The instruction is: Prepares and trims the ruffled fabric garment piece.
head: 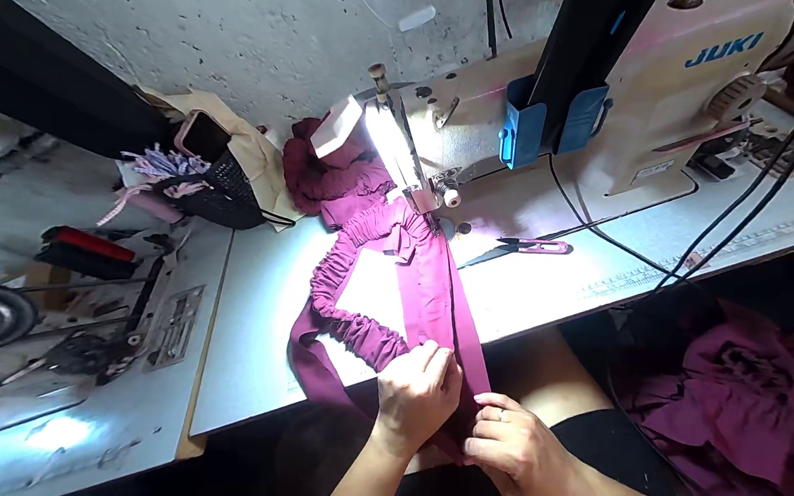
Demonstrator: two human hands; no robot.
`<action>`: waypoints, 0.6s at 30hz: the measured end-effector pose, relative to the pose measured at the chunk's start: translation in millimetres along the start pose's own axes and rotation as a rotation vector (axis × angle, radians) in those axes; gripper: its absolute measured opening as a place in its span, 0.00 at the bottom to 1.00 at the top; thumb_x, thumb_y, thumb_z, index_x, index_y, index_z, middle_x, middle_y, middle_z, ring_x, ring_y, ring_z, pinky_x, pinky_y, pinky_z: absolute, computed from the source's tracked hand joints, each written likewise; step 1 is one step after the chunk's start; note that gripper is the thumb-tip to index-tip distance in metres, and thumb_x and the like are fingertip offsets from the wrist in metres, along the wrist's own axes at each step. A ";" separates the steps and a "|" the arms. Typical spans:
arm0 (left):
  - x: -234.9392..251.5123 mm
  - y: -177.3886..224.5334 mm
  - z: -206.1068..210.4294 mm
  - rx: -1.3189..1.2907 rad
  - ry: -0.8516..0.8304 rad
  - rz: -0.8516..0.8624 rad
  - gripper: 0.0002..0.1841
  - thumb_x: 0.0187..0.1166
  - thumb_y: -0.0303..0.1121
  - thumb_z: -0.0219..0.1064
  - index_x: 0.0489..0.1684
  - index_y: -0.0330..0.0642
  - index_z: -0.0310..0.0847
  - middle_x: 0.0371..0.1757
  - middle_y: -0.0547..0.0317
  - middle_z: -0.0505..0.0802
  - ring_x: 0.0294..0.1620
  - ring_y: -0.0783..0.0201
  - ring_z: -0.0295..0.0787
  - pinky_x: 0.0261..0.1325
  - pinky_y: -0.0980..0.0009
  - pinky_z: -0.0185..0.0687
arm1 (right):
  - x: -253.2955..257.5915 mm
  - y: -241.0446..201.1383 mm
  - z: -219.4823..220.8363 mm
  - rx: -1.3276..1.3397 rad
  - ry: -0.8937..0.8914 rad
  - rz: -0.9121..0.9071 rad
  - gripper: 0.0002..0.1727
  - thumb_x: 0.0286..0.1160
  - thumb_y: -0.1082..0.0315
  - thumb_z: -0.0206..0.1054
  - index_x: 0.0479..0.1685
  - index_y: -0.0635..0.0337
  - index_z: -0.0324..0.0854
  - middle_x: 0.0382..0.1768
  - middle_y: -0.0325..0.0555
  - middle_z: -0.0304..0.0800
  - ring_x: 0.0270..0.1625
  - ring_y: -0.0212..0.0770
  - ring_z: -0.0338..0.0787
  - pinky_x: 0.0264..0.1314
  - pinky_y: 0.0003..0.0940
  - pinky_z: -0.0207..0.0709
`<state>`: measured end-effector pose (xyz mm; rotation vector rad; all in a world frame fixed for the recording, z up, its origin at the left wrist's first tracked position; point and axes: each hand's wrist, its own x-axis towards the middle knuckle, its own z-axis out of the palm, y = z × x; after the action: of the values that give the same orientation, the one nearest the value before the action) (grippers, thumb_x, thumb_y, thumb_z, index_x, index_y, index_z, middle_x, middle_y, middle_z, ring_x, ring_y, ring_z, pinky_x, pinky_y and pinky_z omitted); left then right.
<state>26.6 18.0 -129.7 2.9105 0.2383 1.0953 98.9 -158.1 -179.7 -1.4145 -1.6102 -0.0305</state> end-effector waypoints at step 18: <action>-6.1 8.2 -3.4 -0.010 -0.139 -0.026 0.12 0.77 0.33 0.61 0.29 0.42 0.90 0.22 0.59 0.86 0.20 0.62 0.83 0.20 0.68 0.74 | 22.0 15.1 -26.4 0.075 -0.095 0.061 0.17 0.86 0.54 0.62 0.38 0.54 0.90 0.36 0.38 0.95 0.49 0.36 0.93 0.71 0.39 0.80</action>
<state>20.9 8.9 -130.6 2.9486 0.2656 0.8824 129.8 -151.7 -159.4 -1.4241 -1.6275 0.1331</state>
